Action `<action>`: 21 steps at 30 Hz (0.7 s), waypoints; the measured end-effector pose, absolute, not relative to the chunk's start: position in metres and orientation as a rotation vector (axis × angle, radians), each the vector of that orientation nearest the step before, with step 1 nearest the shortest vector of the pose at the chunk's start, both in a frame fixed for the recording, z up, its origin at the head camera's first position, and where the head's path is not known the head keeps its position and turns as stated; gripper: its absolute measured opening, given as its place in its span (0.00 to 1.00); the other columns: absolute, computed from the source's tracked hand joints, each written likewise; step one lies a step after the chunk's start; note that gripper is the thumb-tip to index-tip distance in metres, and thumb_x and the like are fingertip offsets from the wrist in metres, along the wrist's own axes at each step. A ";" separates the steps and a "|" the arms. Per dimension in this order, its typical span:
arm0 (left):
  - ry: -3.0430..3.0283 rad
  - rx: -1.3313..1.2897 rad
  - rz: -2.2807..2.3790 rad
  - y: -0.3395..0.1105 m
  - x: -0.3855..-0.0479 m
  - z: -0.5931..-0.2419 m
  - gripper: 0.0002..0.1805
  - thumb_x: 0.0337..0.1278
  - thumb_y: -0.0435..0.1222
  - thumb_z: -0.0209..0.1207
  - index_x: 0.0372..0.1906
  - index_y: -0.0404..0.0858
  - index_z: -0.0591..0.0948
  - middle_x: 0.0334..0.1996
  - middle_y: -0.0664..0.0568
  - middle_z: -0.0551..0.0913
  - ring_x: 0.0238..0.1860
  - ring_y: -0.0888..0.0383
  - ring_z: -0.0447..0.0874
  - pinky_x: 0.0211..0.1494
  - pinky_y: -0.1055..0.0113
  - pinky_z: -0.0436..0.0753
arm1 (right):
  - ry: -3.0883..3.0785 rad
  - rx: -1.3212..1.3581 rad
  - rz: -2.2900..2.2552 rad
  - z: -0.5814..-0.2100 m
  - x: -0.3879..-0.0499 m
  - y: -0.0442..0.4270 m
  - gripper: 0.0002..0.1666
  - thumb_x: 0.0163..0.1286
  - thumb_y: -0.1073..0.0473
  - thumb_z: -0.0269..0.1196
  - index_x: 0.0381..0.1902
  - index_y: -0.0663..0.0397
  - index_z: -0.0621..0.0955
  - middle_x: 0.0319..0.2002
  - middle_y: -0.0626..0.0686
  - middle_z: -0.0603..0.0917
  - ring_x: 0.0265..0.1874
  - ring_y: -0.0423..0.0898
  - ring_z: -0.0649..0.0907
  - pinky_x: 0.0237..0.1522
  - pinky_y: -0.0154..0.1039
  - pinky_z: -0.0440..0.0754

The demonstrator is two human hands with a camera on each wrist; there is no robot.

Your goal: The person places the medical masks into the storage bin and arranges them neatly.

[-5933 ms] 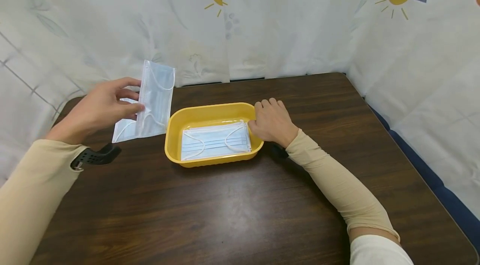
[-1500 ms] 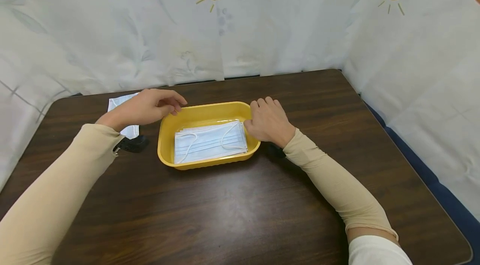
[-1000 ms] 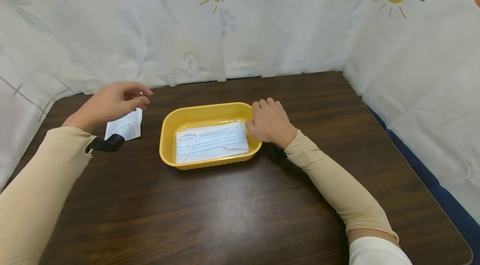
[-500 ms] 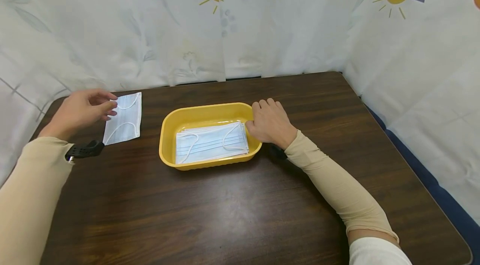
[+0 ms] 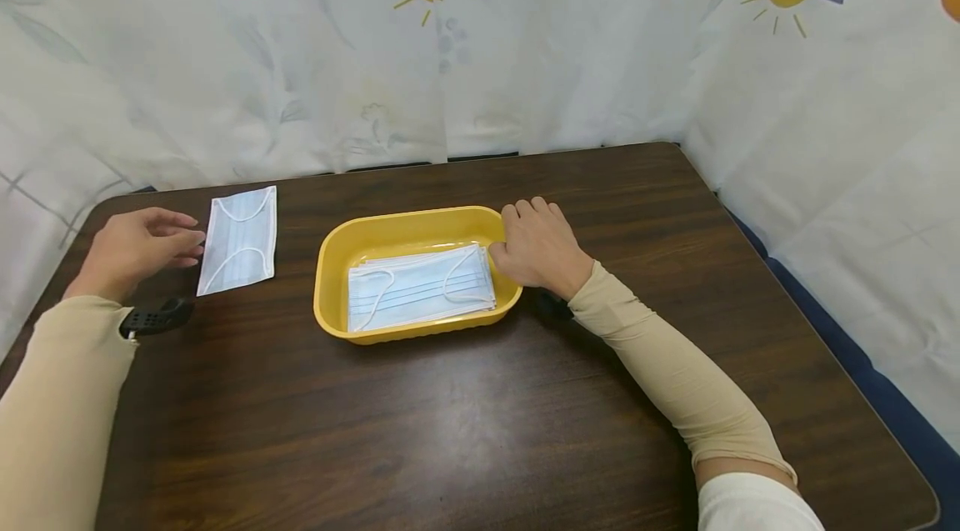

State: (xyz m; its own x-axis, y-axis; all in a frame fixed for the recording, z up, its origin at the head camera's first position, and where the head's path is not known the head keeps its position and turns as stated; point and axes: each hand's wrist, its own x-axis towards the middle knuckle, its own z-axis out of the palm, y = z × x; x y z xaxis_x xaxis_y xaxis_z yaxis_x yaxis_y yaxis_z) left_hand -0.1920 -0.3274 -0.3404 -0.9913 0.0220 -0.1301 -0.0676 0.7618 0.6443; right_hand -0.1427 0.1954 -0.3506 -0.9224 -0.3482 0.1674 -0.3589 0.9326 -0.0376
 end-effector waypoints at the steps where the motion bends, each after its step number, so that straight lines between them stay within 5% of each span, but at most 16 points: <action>1: 2.832 -0.052 1.019 -0.329 -0.193 -0.342 0.32 0.69 0.42 0.62 0.65 0.22 0.69 0.28 0.75 0.84 0.28 0.74 0.86 0.33 0.74 0.86 | -2.927 0.542 0.100 -0.351 -0.143 0.196 0.14 0.67 0.52 0.48 0.31 0.57 0.73 0.27 0.54 0.74 0.30 0.54 0.72 0.36 0.43 0.68; 5: 2.867 -0.065 0.868 -0.332 -0.194 -0.346 0.36 0.64 0.49 0.67 0.64 0.25 0.72 0.28 0.71 0.87 0.26 0.72 0.86 0.31 0.78 0.78 | -2.928 0.535 0.090 -0.352 -0.143 0.196 0.14 0.67 0.52 0.47 0.31 0.56 0.72 0.27 0.53 0.73 0.30 0.54 0.72 0.35 0.43 0.67; 10: 2.927 -0.045 0.720 -0.330 -0.191 -0.348 0.34 0.62 0.49 0.68 0.61 0.26 0.76 0.31 0.51 0.92 0.25 0.73 0.82 0.31 0.73 0.75 | -2.960 0.520 0.080 -0.349 -0.141 0.194 0.15 0.68 0.51 0.47 0.33 0.57 0.73 0.29 0.54 0.74 0.31 0.54 0.72 0.36 0.44 0.68; 14: 2.941 -0.118 0.636 -0.326 -0.189 -0.347 0.33 0.65 0.49 0.65 0.60 0.25 0.77 0.45 0.28 0.87 0.42 0.44 0.86 0.44 0.47 0.81 | -2.968 0.522 0.077 -0.348 -0.141 0.193 0.15 0.69 0.51 0.48 0.34 0.57 0.74 0.30 0.54 0.75 0.32 0.54 0.73 0.37 0.44 0.69; 17: 2.902 -0.187 0.592 -0.325 -0.190 -0.345 0.34 0.66 0.51 0.64 0.61 0.25 0.75 0.58 0.20 0.77 0.58 0.24 0.71 0.55 0.29 0.72 | -2.977 0.517 0.067 -0.347 -0.140 0.192 0.16 0.69 0.50 0.49 0.35 0.57 0.74 0.31 0.54 0.76 0.33 0.54 0.73 0.38 0.44 0.71; 21: 2.856 -0.216 0.551 -0.325 -0.192 -0.343 0.36 0.64 0.52 0.64 0.62 0.25 0.75 0.61 0.19 0.72 0.59 0.22 0.68 0.59 0.27 0.70 | -2.992 0.508 0.066 -0.347 -0.140 0.192 0.16 0.70 0.50 0.48 0.37 0.58 0.75 0.32 0.55 0.77 0.34 0.54 0.73 0.39 0.45 0.71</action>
